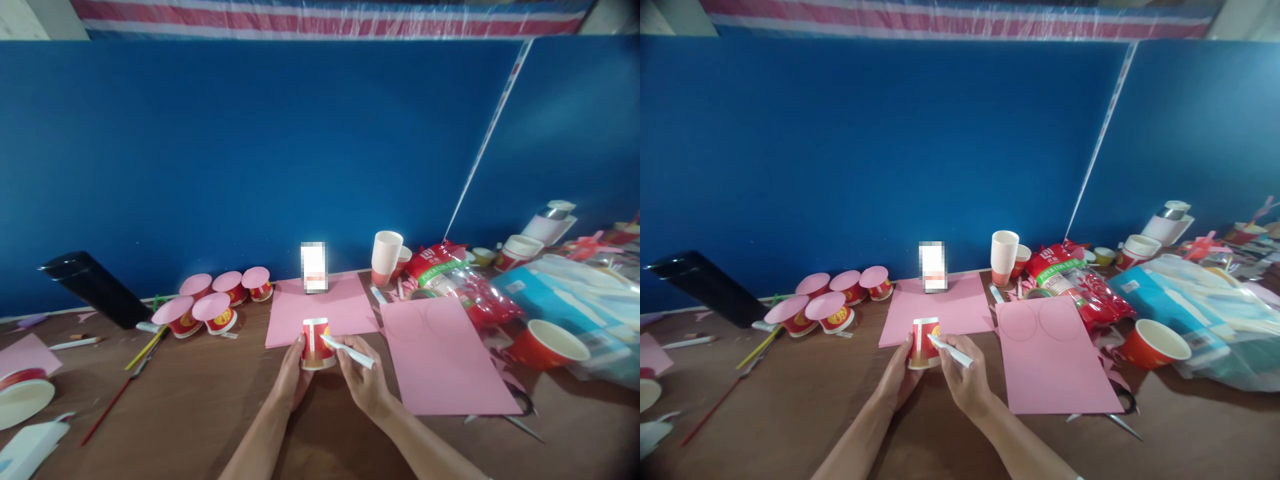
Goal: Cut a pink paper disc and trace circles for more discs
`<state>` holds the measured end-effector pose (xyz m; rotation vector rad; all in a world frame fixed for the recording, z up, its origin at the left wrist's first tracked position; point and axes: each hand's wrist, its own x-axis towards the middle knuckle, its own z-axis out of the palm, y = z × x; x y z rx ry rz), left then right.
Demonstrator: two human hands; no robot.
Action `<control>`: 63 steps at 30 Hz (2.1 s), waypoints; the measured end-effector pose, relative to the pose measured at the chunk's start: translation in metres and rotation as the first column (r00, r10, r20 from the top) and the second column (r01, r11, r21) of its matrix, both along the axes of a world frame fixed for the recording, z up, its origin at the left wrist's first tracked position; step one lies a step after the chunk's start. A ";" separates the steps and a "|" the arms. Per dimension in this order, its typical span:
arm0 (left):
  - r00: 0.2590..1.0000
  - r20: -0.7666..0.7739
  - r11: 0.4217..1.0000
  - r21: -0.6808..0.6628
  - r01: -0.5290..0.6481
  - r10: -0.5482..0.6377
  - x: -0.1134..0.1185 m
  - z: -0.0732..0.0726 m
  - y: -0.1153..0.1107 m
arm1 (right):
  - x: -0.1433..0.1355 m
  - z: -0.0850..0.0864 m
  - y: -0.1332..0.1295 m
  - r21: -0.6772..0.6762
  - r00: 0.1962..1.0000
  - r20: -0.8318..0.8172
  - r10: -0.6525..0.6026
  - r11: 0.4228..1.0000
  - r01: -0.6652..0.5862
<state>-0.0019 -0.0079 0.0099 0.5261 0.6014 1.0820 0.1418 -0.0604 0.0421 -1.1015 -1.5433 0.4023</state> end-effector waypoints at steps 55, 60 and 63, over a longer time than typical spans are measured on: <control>1.000 -0.025 1.000 0.019 0.007 -0.007 0.000 -0.001 -0.001 | -0.001 -0.001 0.002 0.041 0.998 0.050 -0.026 0.999 0.024; 0.999 -0.035 1.000 0.005 -0.001 0.002 0.000 -0.002 -0.001 | 0.000 0.000 0.000 0.027 0.998 0.055 -0.010 1.000 0.009; 0.999 -0.032 1.000 0.003 -0.006 0.006 0.000 -0.002 0.000 | 0.000 0.000 -0.001 0.027 0.998 0.065 -0.012 1.000 0.010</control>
